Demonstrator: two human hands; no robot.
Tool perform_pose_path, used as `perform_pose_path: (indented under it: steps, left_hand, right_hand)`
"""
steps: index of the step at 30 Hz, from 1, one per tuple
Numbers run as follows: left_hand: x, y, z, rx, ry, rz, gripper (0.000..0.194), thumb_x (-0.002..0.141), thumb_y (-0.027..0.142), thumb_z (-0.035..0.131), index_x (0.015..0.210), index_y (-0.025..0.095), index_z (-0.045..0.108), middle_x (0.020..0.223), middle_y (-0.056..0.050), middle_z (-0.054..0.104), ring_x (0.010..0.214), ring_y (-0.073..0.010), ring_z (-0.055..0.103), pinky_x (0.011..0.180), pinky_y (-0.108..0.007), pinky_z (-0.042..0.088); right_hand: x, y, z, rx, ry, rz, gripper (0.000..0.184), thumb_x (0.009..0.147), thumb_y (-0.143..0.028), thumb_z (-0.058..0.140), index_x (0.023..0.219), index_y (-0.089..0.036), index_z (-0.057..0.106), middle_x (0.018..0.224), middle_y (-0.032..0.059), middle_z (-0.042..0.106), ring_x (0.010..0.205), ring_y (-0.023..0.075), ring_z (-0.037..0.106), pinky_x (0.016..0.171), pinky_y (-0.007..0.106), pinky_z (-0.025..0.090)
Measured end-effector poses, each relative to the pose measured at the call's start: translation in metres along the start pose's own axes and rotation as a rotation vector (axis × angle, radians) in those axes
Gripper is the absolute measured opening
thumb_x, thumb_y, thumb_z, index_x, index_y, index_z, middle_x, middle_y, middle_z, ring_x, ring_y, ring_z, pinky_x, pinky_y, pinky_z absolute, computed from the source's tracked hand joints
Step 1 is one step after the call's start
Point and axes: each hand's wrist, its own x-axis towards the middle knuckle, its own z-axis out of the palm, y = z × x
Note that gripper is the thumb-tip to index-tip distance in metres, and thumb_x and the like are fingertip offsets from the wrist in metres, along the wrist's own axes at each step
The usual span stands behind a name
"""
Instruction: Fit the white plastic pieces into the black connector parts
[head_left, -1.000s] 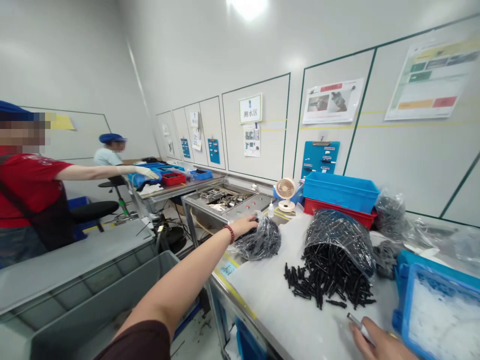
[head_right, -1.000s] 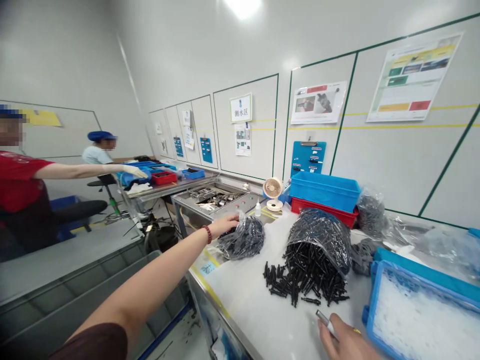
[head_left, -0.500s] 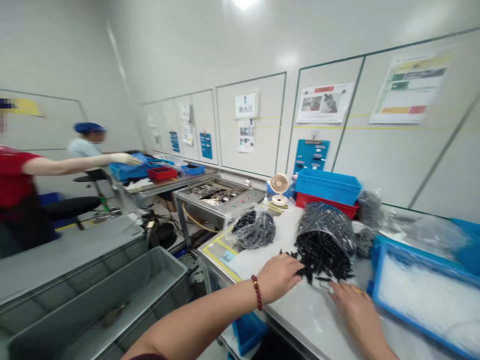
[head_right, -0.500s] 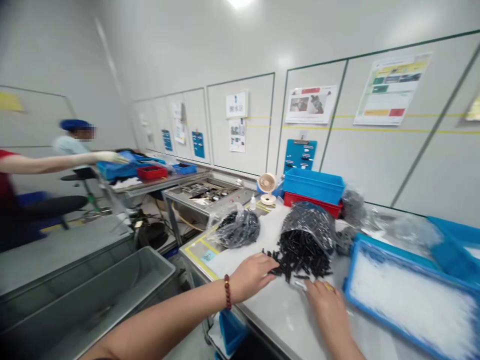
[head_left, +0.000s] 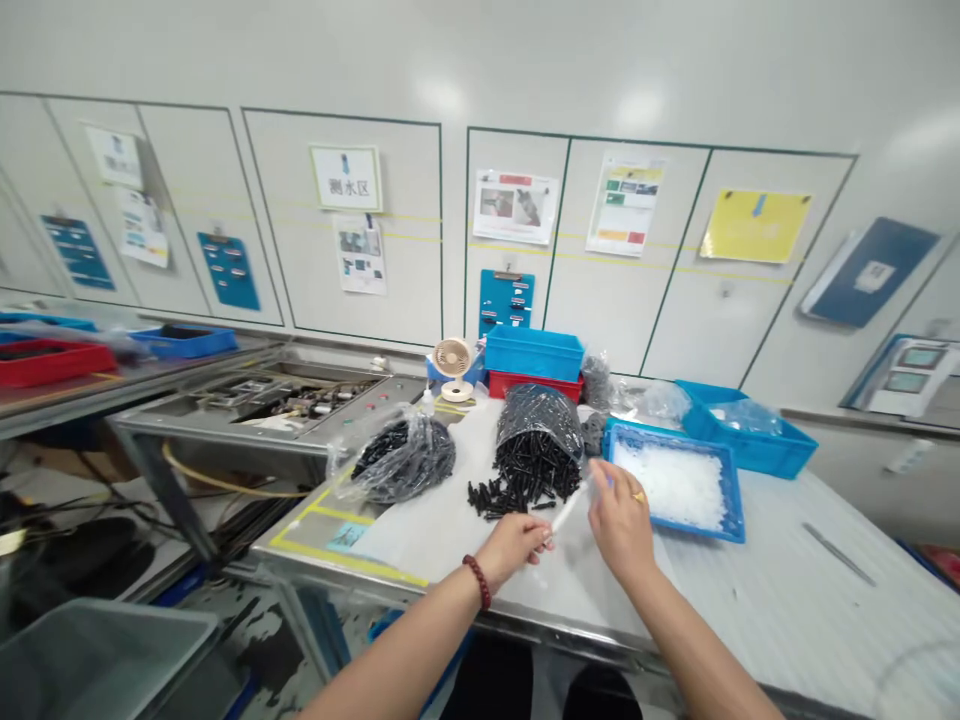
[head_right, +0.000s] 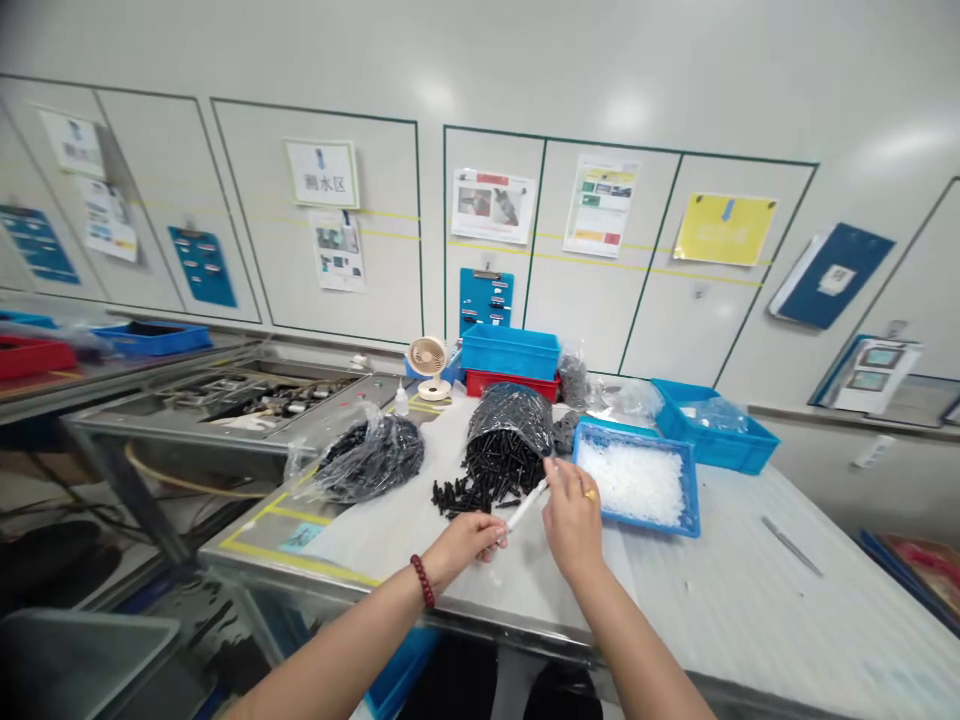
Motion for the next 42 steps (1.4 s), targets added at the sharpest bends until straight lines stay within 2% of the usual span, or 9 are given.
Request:
perform_pose_path:
  steps: [3,6,9,12,16,18,22,28,42]
  left_hand:
    - [0.001,-0.003,0.011,-0.117,0.006,-0.013,0.033,0.081,0.036,0.047,0.087,0.007,0.063,0.074,-0.008,0.064,0.057,-0.0107,0.054,0.052,-0.020,0.044]
    - [0.004,-0.002,0.018,-0.181,0.020,0.019,0.027,0.077,0.033,0.052,0.084,0.009,0.063,0.075,-0.007,0.064,0.064,-0.0129,0.056,0.056,-0.021,0.046]
    - [0.009,-0.001,0.020,-0.199,0.047,0.075,0.021,0.073,0.030,0.056,0.079,0.011,0.063,0.072,-0.005,0.063,0.066,-0.0150,0.056,0.057,-0.024,0.046]
    - [0.017,0.000,0.013,-0.200,0.077,0.141,0.017,0.069,0.026,0.061,0.077,0.012,0.065,0.076,-0.006,0.063,0.073,-0.0184,0.058,0.069,-0.029,0.048]
    - [0.034,0.007,0.003,-0.252,0.117,0.212,0.038,0.076,0.027,0.056,0.111,0.014,0.056,0.116,-0.011,0.055,0.107,-0.0207,0.050,0.094,-0.032,0.039]
    - [0.042,0.012,0.002,-0.276,0.095,0.238,0.042,0.081,0.028,0.049,0.121,0.014,0.048,0.123,-0.012,0.050,0.113,-0.0196,0.047,0.098,-0.032,0.037]
    - [0.049,0.023,0.007,-0.266,0.041,0.290,0.032,0.084,0.026,0.046,0.111,0.013,0.056,0.115,-0.010,0.057,0.108,-0.0193,0.051,0.097,-0.032,0.037]
    - [0.045,0.025,0.010,-0.171,0.037,0.351,0.023,0.083,0.022,0.043,0.093,0.013,0.061,0.093,-0.005,0.063,0.089,-0.0173,0.056,0.085,-0.028,0.042]
    - [0.036,0.016,0.011,-0.058,0.058,0.371,0.025,0.085,0.023,0.038,0.093,0.013,0.059,0.087,-0.005,0.059,0.084,-0.0166,0.053,0.080,-0.025,0.041]
  right_hand:
    - [0.002,0.000,0.002,0.469,-0.019,0.454,0.039,0.082,-0.034,0.041,0.115,-0.016,0.053,0.085,0.0076,0.059,0.070,0.0186,0.054,0.065,0.033,0.045]
    - [0.008,-0.004,0.009,0.727,-0.114,0.594,0.042,0.083,-0.048,0.036,0.095,-0.017,0.061,0.055,-0.0015,0.048,0.047,0.0134,0.045,0.046,0.025,0.039]
    - [0.017,-0.009,0.014,0.713,-0.075,0.548,0.042,0.084,-0.049,0.033,0.086,-0.018,0.060,0.050,-0.0039,0.043,0.044,0.0120,0.041,0.043,0.023,0.036]
    - [0.020,-0.013,0.019,0.670,-0.031,0.485,0.036,0.084,-0.047,0.037,0.077,-0.019,0.059,0.058,-0.0016,0.050,0.051,0.0126,0.045,0.048,0.023,0.038]
    - [0.008,-0.018,0.032,0.610,-0.006,0.385,0.030,0.082,-0.042,0.043,0.069,-0.020,0.058,0.069,0.0022,0.056,0.066,0.0158,0.051,0.062,0.027,0.042]
    - [0.000,-0.022,0.040,0.596,0.001,0.345,0.028,0.082,-0.039,0.042,0.072,-0.020,0.059,0.074,0.0041,0.057,0.072,0.0171,0.053,0.069,0.029,0.043]
    - [-0.009,-0.025,0.053,0.583,0.014,0.307,0.028,0.085,-0.033,0.035,0.087,-0.019,0.059,0.090,0.0082,0.061,0.086,0.0188,0.055,0.080,0.033,0.043]
    - [-0.018,-0.024,0.064,0.576,-0.020,0.321,0.030,0.087,-0.030,0.032,0.084,-0.018,0.059,0.081,0.0067,0.063,0.076,0.0180,0.057,0.070,0.030,0.046]
    - [-0.025,-0.032,0.058,0.605,-0.102,0.383,0.035,0.086,-0.040,0.030,0.084,-0.018,0.057,0.080,0.0070,0.063,0.075,0.0182,0.058,0.070,0.030,0.046]
